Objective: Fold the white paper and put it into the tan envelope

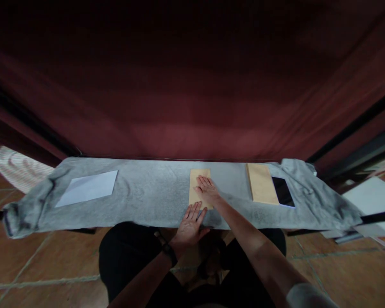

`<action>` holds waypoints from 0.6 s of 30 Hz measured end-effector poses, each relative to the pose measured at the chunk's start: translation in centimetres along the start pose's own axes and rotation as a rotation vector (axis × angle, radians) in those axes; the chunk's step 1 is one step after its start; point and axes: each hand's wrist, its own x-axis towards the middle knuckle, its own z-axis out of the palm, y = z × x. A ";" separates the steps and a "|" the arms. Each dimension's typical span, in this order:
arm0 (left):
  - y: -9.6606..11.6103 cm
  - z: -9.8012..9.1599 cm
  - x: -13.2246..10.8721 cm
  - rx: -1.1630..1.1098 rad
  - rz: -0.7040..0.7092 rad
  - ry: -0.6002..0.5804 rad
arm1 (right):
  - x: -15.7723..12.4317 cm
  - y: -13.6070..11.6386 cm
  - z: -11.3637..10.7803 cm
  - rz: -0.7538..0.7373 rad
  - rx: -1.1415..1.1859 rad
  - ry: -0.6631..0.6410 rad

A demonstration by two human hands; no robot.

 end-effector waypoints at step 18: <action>-0.9 -0.4 0.4 -0.098 -0.110 -0.028 | -10.7 -1.3 -0.5 -0.184 0.182 -0.024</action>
